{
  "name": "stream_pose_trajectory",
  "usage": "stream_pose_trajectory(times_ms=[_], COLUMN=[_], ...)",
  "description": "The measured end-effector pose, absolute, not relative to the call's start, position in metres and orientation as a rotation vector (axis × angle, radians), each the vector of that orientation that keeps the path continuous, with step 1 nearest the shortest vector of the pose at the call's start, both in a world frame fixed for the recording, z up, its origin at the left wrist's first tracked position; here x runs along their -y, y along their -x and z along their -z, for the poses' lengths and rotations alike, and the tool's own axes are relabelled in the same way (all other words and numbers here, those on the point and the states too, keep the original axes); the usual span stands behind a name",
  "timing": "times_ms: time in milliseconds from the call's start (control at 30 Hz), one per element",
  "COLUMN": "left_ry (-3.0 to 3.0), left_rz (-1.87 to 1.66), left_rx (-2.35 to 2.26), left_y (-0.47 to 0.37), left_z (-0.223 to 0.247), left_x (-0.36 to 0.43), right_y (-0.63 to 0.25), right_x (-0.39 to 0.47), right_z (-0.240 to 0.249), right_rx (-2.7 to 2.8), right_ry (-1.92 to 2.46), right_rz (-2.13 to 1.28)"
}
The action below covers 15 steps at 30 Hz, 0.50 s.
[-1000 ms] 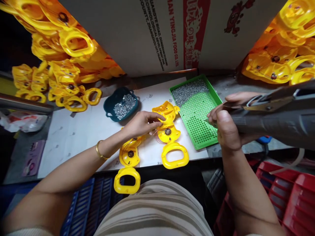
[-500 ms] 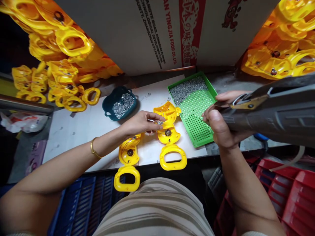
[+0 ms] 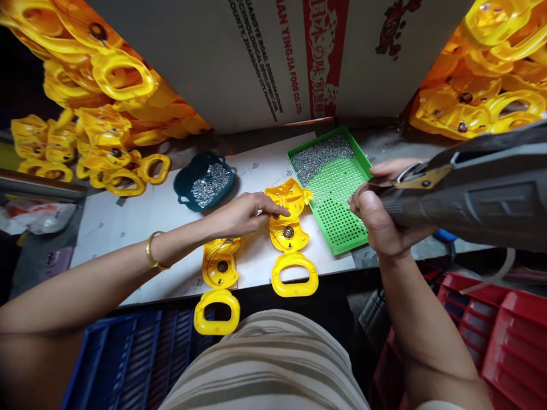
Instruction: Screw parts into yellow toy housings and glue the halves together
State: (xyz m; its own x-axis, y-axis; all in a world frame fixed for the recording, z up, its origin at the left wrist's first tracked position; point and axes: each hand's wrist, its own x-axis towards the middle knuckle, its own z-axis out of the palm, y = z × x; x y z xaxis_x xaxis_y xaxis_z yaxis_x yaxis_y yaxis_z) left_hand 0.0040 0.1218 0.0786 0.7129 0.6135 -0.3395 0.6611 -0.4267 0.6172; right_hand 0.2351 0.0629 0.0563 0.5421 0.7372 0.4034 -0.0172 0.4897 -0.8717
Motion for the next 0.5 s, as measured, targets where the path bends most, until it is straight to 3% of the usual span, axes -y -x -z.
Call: stream_pose_trajectory(times_ms=[500], left_ry=[-2.356], left_rz=[-0.108], left_rx=[-1.117], left_y=[-0.005], left_z=[-0.065], left_x=[-0.117], right_y=[-0.236], right_x=[-0.062], right_z=[-0.057], right_rx=[1.016], right_ry=[0.867], right_rz=[-0.501])
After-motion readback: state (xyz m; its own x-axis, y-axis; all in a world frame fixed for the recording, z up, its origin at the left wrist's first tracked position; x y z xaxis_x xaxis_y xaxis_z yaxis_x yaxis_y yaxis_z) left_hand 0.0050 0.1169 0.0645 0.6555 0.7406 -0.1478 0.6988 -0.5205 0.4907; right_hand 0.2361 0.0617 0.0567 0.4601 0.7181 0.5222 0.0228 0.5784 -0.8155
